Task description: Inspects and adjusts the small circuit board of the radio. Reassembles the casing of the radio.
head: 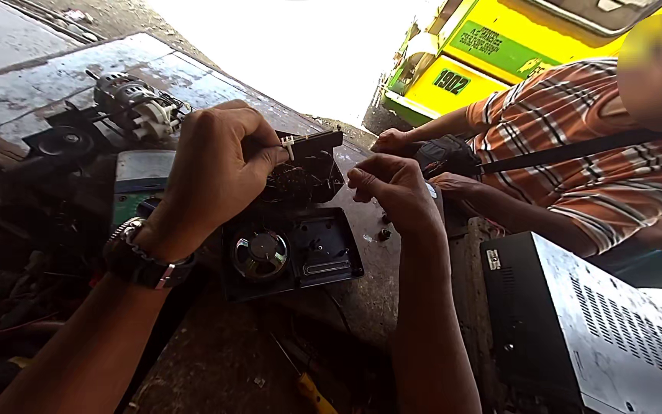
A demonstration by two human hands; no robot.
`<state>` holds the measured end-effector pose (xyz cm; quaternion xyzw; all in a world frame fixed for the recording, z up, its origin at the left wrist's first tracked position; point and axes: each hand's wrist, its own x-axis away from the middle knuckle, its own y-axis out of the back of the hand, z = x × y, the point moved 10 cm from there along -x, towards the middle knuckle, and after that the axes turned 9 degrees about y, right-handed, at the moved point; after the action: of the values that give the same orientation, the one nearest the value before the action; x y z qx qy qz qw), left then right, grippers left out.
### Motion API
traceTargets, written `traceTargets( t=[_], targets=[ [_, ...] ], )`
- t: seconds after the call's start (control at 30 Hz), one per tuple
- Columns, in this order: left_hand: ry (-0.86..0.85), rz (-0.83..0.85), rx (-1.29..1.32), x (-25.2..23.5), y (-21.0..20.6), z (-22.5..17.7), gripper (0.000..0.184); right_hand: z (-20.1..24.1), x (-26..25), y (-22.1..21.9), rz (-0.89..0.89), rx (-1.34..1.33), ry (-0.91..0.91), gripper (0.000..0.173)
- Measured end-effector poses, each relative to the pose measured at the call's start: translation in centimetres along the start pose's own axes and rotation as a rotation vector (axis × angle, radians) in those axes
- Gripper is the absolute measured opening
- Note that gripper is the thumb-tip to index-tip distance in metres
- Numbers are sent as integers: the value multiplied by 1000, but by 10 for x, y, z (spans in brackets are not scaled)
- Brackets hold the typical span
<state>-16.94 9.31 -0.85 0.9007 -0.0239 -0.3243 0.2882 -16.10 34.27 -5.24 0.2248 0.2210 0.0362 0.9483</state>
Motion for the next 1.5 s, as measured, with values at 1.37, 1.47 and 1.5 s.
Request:
traceTargets(
  t=[1.37, 1.47, 1.5],
  targets=[
    [312, -138, 294, 8, 15, 44, 11, -15, 12, -75, 119, -24, -168, 16],
    [320, -152, 314, 11, 14, 44, 10, -5, 10, -86, 96, -149, -121, 12],
    [318, -158, 321, 11, 14, 44, 10, -4, 10, -89, 101, -186, -114, 11]
  ],
)
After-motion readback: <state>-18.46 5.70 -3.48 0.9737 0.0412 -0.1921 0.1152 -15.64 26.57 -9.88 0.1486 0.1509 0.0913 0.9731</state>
